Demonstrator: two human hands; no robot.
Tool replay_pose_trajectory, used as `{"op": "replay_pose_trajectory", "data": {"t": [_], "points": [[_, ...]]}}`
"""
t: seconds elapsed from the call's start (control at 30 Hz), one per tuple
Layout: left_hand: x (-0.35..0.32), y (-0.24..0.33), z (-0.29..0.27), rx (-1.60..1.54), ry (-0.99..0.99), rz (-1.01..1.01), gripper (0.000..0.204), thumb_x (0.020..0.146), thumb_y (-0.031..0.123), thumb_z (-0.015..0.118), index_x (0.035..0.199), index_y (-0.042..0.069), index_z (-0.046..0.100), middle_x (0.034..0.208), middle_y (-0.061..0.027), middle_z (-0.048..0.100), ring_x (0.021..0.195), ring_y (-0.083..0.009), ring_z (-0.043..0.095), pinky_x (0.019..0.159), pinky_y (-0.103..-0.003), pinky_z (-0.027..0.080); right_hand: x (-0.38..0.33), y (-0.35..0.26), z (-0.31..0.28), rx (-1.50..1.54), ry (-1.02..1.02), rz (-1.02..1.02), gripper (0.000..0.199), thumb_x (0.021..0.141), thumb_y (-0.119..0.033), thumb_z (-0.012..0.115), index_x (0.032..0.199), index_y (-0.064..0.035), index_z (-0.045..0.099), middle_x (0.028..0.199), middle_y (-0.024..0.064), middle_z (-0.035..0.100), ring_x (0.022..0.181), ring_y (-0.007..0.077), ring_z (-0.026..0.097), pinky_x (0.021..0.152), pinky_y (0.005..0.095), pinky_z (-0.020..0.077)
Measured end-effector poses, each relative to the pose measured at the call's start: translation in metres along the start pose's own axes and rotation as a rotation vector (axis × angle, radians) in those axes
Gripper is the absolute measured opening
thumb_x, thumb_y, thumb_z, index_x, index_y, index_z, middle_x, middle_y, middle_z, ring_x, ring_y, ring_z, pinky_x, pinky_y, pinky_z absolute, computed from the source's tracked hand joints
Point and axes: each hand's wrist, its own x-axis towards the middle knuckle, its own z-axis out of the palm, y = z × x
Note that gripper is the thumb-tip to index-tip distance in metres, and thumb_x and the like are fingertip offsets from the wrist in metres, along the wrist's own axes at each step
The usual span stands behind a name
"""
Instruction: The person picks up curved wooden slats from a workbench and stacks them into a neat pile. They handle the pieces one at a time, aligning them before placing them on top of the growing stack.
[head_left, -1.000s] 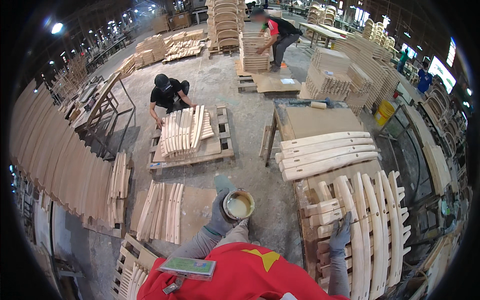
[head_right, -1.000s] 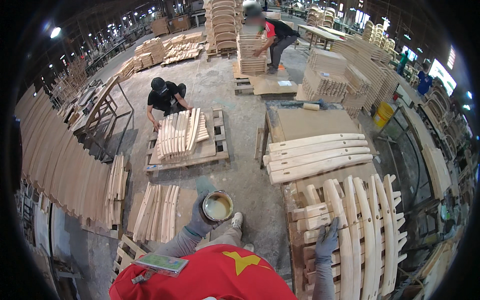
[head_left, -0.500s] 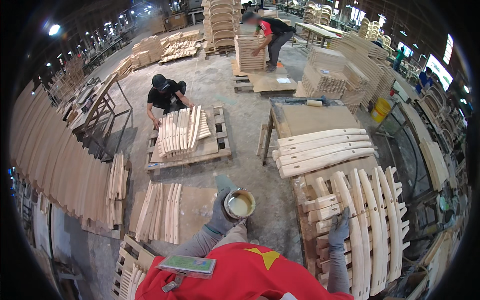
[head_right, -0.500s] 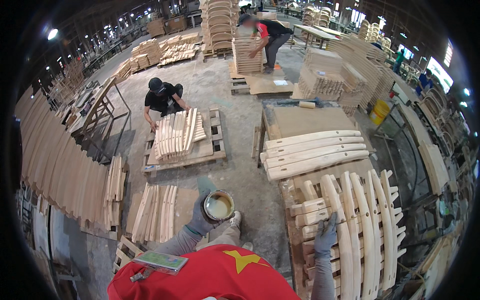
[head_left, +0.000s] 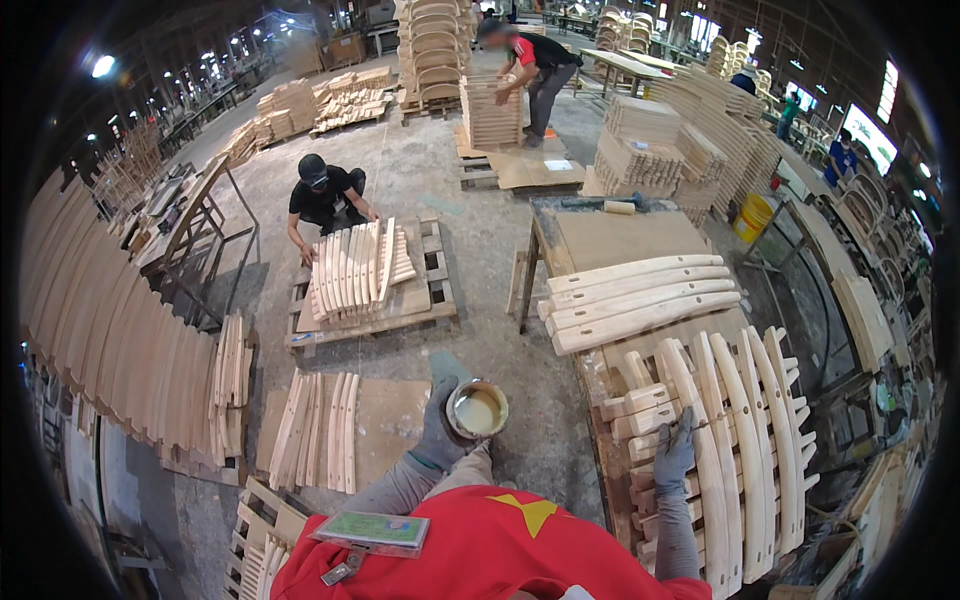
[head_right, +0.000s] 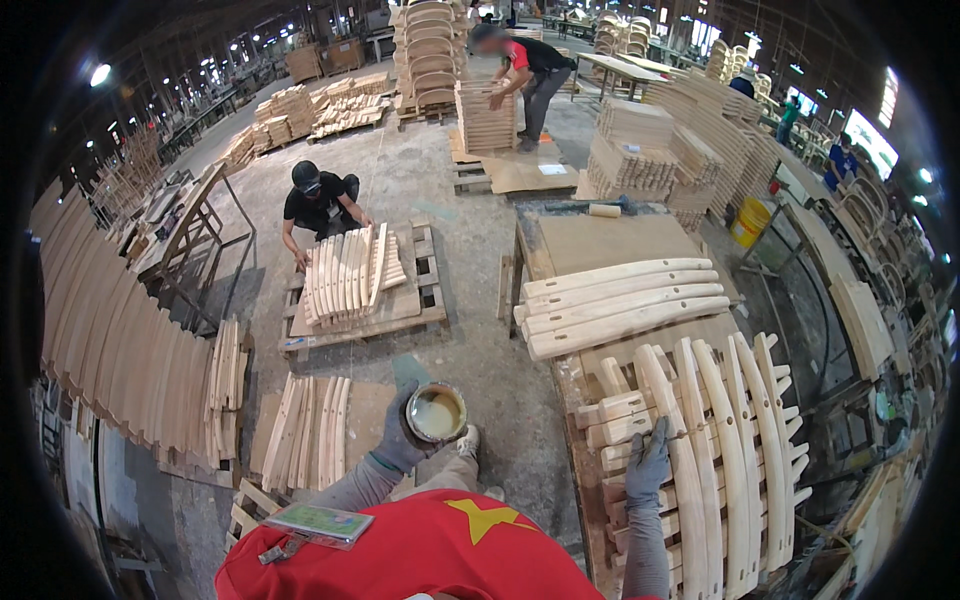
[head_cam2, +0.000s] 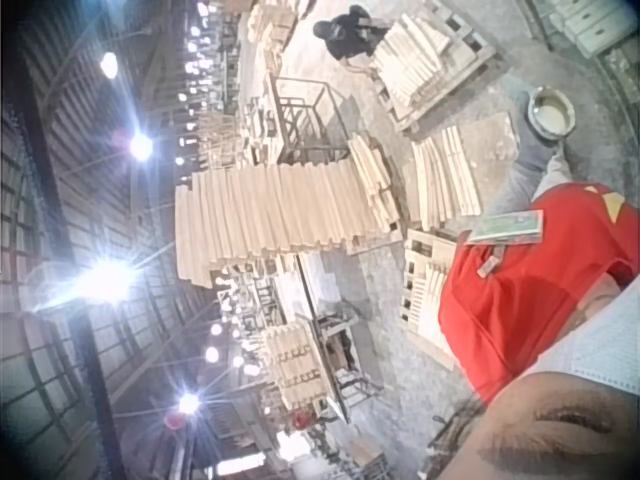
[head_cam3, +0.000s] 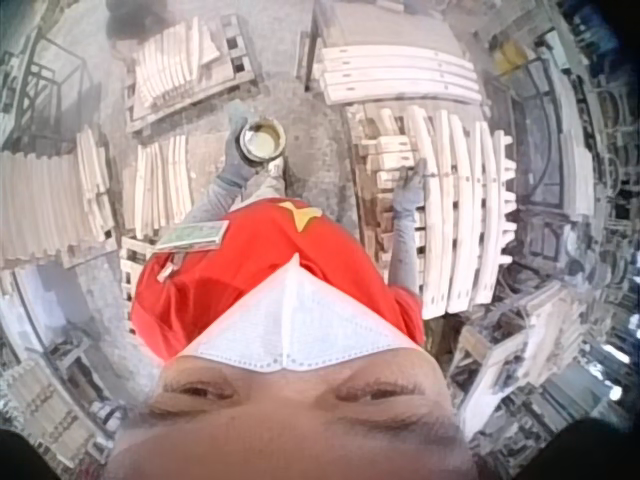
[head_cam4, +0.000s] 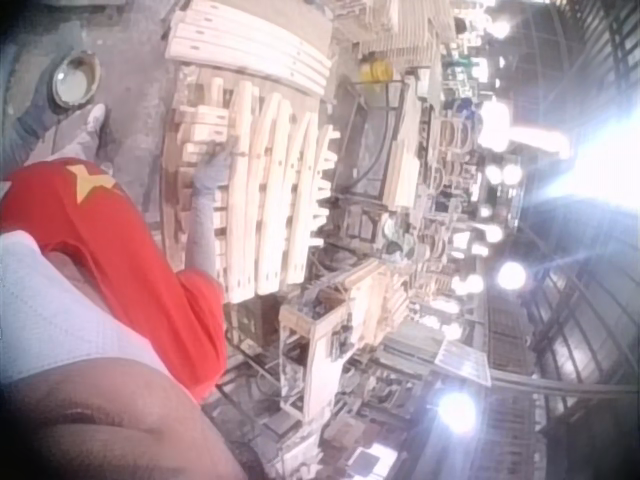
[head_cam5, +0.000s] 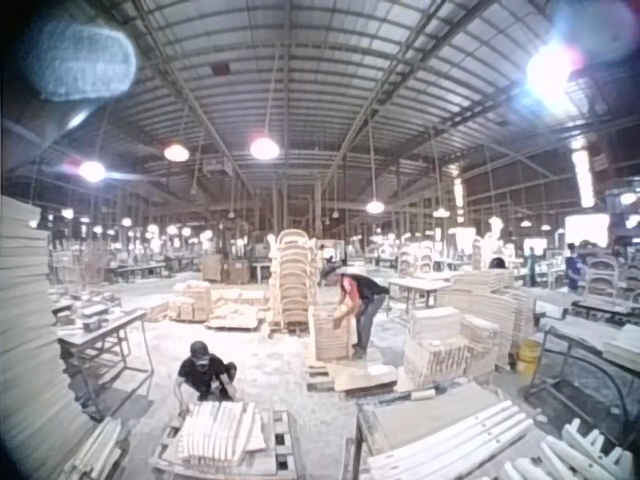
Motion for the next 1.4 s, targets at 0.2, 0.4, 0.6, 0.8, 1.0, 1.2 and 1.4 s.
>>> {"op": "replay_pose_trajectory", "data": {"t": [0.2, 0.4, 0.6, 0.8, 1.0, 1.2, 1.4], "points": [[-0.0065, 0.0007, -0.0005, 0.073, 0.046, 0.051, 0.050, 0.092, 0.045, 0.041, 0.120, 0.005, 0.055, 0.117, -0.0126, 0.060, 0.108, -0.0292, 0.057, 0.093, -0.044, 0.048, 0.0002, -0.0058, -0.0009, 0.009, -0.013, 0.000, 0.053, 0.094, -0.019, 0.052, 0.139, 0.0009, 0.033, 0.137, 0.0251, 0.041, 0.122, 0.0415, 0.045, 0.096, 0.0421, 0.0424], [-0.0067, 0.0037, -0.0009, 0.033, 0.010, -0.020, 0.050, 0.092, 0.047, 0.042, 0.122, 0.008, 0.054, 0.120, -0.0098, 0.058, 0.111, -0.0274, 0.056, 0.093, -0.046, 0.048, 0.0004, -0.0078, 0.0003, 0.022, -0.031, 0.018, 0.052, 0.093, -0.019, 0.053, 0.138, 0.0010, 0.035, 0.137, 0.0257, 0.041, 0.121, 0.0420, 0.045, 0.096, 0.0431, 0.0424], [-0.0061, 0.0000, -0.0041, 0.054, 0.024, -0.002, 0.050, 0.092, 0.047, 0.041, 0.123, 0.009, 0.054, 0.120, -0.0099, 0.058, 0.111, -0.0279, 0.056, 0.093, -0.047, 0.047, 0.0004, -0.0001, 0.0010, 0.028, -0.038, 0.028, 0.052, 0.093, -0.018, 0.054, 0.137, 0.0011, 0.036, 0.137, 0.0253, 0.042, 0.120, 0.0413, 0.047, 0.094, 0.0427, 0.0438], [-0.0077, -0.0002, -0.0014, 0.039, 0.052, 0.013, 0.050, 0.092, 0.046, 0.042, 0.121, 0.007, 0.054, 0.118, -0.0113, 0.059, 0.109, -0.0286, 0.057, 0.094, -0.047, 0.047, -0.0006, -0.0023, 0.0011, 0.022, -0.042, 0.026, 0.052, 0.092, -0.019, 0.055, 0.137, 0.0015, 0.037, 0.137, 0.0249, 0.042, 0.117, 0.0408, 0.050, 0.092, 0.0417, 0.0455], [-0.0039, 0.0010, -0.0043, 0.012, 0.043, -0.017, 0.051, 0.092, 0.047, 0.042, 0.120, 0.007, 0.055, 0.117, -0.0111, 0.059, 0.108, -0.0292, 0.057, 0.093, -0.048, 0.047, 0.0000, -0.0013, 0.0016, 0.036, -0.040, 0.041, 0.052, 0.093, -0.019, 0.055, 0.137, 0.0007, 0.037, 0.136, 0.0251, 0.043, 0.117, 0.0406, 0.050, 0.093, 0.0417, 0.0450], [-0.0024, -0.0021, 0.0002, -0.002, 0.006, -0.026, 0.052, 0.092, 0.047, 0.041, 0.121, 0.006, 0.055, 0.117, -0.0113, 0.059, 0.109, -0.0292, 0.057, 0.094, -0.047, 0.046, 0.0007, -0.0029, 0.0003, 0.014, -0.018, 0.004, 0.053, 0.092, -0.020, 0.055, 0.137, 0.0006, 0.036, 0.135, 0.0254, 0.044, 0.118, 0.0409, 0.049, 0.094, 0.0422, 0.0441], [-0.0016, -0.0014, -0.0008, 0.009, 0.025, -0.018, 0.053, 0.092, 0.045, 0.041, 0.121, 0.004, 0.054, 0.118, -0.0128, 0.059, 0.111, -0.0301, 0.056, 0.095, -0.045, 0.045, 0.0003, -0.0017, 0.0024, 0.003, -0.011, -0.018, 0.052, 0.093, -0.020, 0.055, 0.137, 0.0008, 0.037, 0.135, 0.0256, 0.044, 0.118, 0.0411, 0.048, 0.094, 0.0424, 0.0442]]}}
